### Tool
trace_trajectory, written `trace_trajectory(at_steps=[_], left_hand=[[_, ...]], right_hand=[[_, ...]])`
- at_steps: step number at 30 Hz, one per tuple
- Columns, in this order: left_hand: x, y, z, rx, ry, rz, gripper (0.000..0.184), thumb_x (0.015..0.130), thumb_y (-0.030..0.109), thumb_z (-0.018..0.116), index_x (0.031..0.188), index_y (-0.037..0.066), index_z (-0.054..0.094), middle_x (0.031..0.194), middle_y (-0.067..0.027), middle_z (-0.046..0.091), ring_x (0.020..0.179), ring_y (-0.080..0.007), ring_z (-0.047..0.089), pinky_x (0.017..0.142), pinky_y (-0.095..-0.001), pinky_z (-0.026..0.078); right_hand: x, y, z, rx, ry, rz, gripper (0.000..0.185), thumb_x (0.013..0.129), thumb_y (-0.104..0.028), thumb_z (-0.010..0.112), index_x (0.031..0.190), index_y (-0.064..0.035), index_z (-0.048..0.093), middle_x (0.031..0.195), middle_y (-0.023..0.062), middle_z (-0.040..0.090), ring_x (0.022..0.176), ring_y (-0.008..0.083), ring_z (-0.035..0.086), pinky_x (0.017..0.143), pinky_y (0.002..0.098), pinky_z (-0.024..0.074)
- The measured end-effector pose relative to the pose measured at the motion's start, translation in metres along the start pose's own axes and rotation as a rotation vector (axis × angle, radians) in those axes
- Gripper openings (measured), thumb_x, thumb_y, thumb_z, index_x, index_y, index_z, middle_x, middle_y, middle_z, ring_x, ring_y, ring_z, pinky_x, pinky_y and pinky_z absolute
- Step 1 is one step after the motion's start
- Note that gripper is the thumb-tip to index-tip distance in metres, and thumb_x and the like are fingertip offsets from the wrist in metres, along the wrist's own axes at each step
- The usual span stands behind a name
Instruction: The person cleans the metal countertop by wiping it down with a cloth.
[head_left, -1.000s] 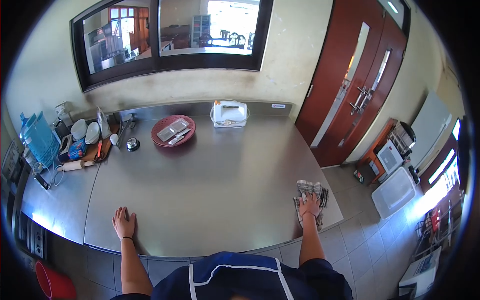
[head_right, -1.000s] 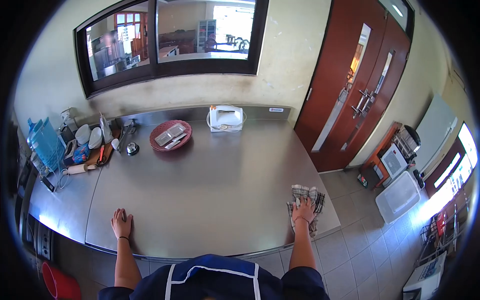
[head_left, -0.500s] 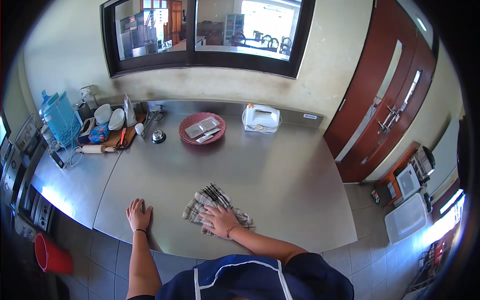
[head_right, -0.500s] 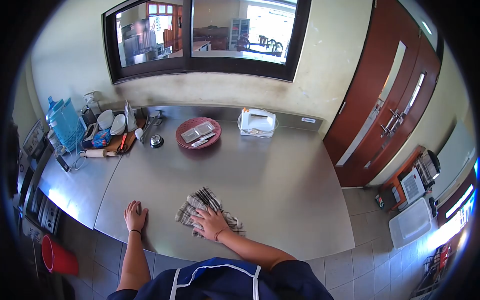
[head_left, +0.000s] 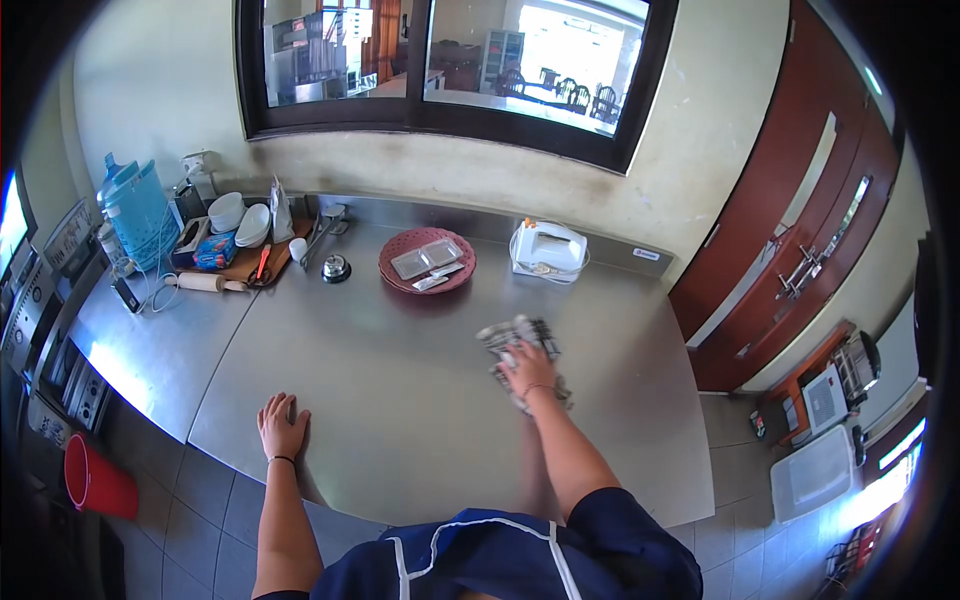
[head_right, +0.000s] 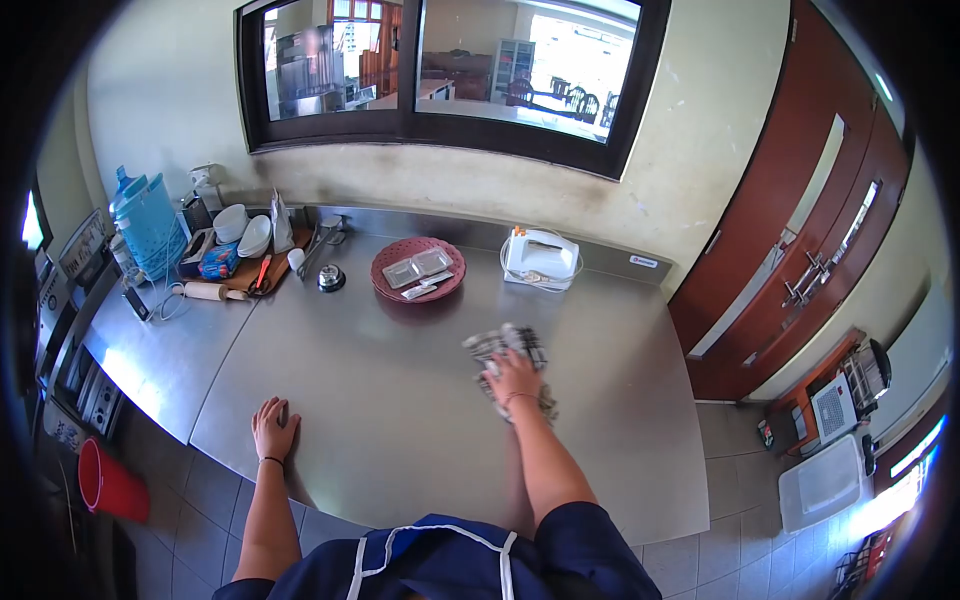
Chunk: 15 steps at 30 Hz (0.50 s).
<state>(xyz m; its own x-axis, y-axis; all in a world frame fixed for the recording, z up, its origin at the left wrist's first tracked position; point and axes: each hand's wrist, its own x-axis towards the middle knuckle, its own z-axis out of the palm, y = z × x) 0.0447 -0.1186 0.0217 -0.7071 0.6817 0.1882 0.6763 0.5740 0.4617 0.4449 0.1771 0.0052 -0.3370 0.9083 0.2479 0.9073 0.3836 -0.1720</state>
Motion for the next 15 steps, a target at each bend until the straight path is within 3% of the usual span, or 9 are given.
trace_trajectory(at_steps=[4, 9, 13, 15], left_hand=[[0.001, -0.001, 0.001, -0.002, 0.002, 0.005, 0.047, 0.078, 0.036, 0.071, 0.120, 0.016, 0.065, 0.137, -0.0049, 0.056, 0.135, -0.0233, 0.042, 0.117, -0.0420, 0.024], [0.001, -0.003, 0.002, 0.007, 0.007, 0.013, 0.047, 0.078, 0.036, 0.071, 0.120, 0.016, 0.065, 0.137, -0.0048, 0.056, 0.135, -0.0233, 0.042, 0.116, -0.0428, 0.024], [0.002, -0.005, 0.005, 0.007, 0.013, 0.017, 0.046, 0.079, 0.036, 0.070, 0.120, 0.016, 0.065, 0.137, -0.0047, 0.056, 0.135, -0.0234, 0.042, 0.116, -0.0439, 0.024], [0.002, -0.006, 0.006, 0.008, 0.012, 0.017, 0.046, 0.079, 0.037, 0.070, 0.120, 0.016, 0.065, 0.137, -0.0046, 0.056, 0.135, -0.0233, 0.042, 0.116, -0.0442, 0.024]], right_hand=[[-0.021, 0.103, -0.034, -0.082, -0.015, 0.361, 0.053, 0.087, -0.055, 0.058, 0.134, -0.0286, 0.056, 0.144, -0.0010, 0.047, 0.134, 0.0221, 0.041, 0.107, 0.0480, 0.0377], [-0.098, 0.229, -0.069, -0.194, 0.005, 0.885, 0.057, 0.089, -0.056, 0.054, 0.140, -0.0308, 0.049, 0.151, -0.0036, 0.037, 0.139, 0.0237, 0.035, 0.107, 0.0614, 0.0316], [-0.157, 0.270, -0.095, -0.210, 0.062, 1.177, 0.056, 0.092, -0.055, 0.051, 0.141, -0.0297, 0.046, 0.152, -0.0048, 0.036, 0.138, 0.0254, 0.036, 0.108, 0.0625, 0.0307], [-0.169, 0.273, -0.097, -0.201, 0.059, 1.205, 0.056, 0.092, -0.055, 0.051, 0.142, -0.0301, 0.045, 0.152, -0.0051, 0.035, 0.137, 0.0261, 0.036, 0.107, 0.0624, 0.0318]])
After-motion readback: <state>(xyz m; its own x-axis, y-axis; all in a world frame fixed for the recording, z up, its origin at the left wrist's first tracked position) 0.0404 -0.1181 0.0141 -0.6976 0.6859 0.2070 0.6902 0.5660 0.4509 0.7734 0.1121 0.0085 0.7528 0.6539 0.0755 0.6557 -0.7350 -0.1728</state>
